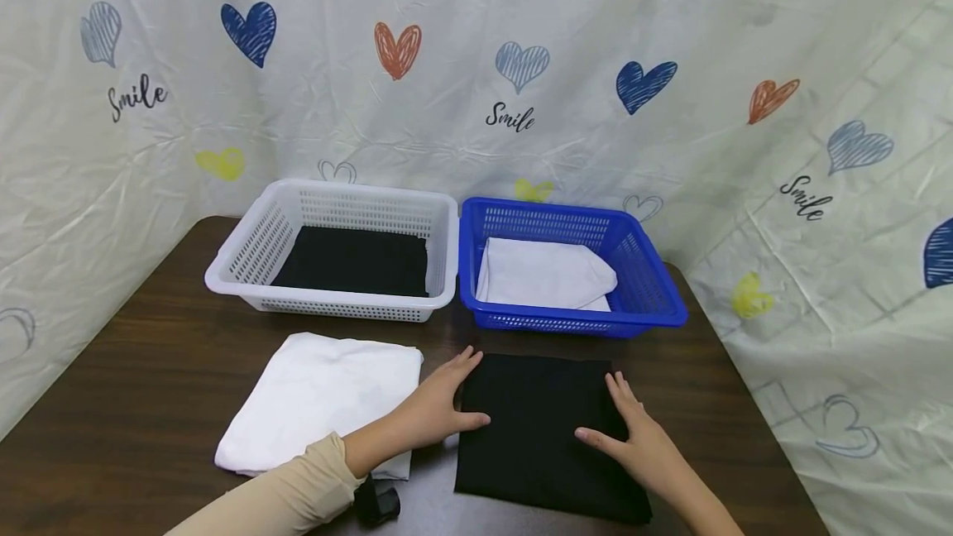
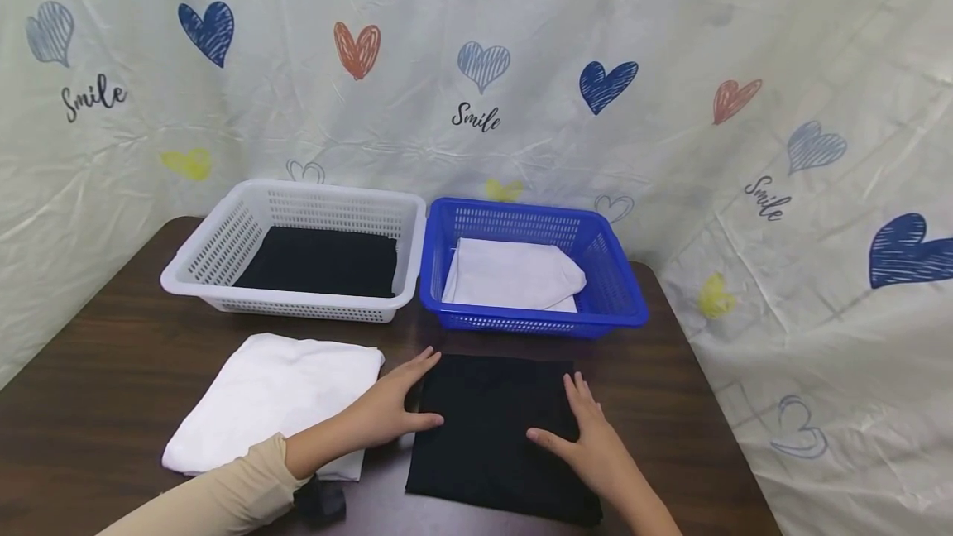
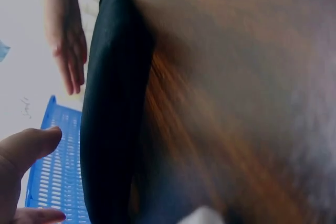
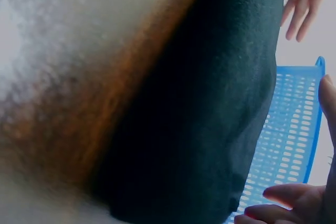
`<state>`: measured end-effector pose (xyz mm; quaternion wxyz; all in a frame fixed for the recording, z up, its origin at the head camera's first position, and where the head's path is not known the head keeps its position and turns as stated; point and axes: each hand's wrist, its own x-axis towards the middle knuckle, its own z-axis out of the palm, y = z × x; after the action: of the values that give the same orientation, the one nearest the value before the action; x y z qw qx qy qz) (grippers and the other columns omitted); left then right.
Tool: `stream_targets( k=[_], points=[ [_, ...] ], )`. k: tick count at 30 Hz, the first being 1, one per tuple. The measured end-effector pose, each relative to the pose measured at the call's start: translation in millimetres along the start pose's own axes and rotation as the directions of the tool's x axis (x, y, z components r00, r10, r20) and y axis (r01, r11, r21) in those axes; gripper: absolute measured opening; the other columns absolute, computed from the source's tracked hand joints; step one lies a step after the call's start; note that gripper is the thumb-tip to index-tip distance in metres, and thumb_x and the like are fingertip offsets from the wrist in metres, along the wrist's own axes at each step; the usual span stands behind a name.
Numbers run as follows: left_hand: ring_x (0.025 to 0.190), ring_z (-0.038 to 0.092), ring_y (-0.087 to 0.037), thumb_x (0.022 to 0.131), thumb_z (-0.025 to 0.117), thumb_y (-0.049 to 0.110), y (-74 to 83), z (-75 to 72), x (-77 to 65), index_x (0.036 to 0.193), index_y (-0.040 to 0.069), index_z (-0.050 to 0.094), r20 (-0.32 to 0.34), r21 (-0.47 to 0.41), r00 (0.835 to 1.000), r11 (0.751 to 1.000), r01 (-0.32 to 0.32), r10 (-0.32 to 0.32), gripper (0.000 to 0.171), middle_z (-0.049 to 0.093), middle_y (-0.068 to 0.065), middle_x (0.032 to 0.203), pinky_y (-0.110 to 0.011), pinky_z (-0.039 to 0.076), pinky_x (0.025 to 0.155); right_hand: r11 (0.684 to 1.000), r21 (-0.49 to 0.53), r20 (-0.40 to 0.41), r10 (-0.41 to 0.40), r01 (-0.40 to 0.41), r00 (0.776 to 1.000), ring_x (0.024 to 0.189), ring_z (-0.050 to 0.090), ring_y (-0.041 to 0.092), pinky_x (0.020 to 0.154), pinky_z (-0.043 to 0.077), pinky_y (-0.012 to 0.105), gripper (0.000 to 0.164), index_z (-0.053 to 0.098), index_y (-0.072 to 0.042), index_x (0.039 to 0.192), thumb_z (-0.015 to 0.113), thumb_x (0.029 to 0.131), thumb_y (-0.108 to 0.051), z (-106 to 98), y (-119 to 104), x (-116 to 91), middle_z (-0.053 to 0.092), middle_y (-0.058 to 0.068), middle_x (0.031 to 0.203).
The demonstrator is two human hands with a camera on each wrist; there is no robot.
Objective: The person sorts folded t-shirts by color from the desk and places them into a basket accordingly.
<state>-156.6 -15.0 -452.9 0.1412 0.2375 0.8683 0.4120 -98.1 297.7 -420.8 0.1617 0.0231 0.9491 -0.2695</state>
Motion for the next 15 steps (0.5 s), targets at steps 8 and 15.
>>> stream_targets(
  k=[8,15],
  points=[
    [0.148,0.032,-0.038,0.083,0.08,0.036,-0.3,3.7,-1.7,0.158,0.006,0.025,-0.001,-0.094,0.996,0.992,0.084,-0.085,0.097,0.023,-0.016,0.164,-0.058,0.032,0.117,0.999,0.016,0.021,0.029,-0.029,0.999,0.144,0.011,0.057,0.111,0.023,0.074,0.108,0.002,-0.003,0.159,0.063,0.09,-0.059,2.7,6.7,0.0,-0.001,0.026,0.164],
    [0.143,0.04,-0.039,0.08,0.082,0.035,0.6,4.9,-3.9,0.157,0.0,0.023,-0.01,-0.185,0.985,0.969,0.166,-0.171,0.103,0.036,-0.022,0.158,-0.056,0.037,0.114,0.996,0.051,0.033,0.066,-0.067,0.997,0.143,0.023,0.056,0.107,0.033,0.07,0.107,0.0,0.0,0.158,0.06,0.092,-0.059,1.4,12.8,-0.1,0.007,0.031,0.161]
  ],
)
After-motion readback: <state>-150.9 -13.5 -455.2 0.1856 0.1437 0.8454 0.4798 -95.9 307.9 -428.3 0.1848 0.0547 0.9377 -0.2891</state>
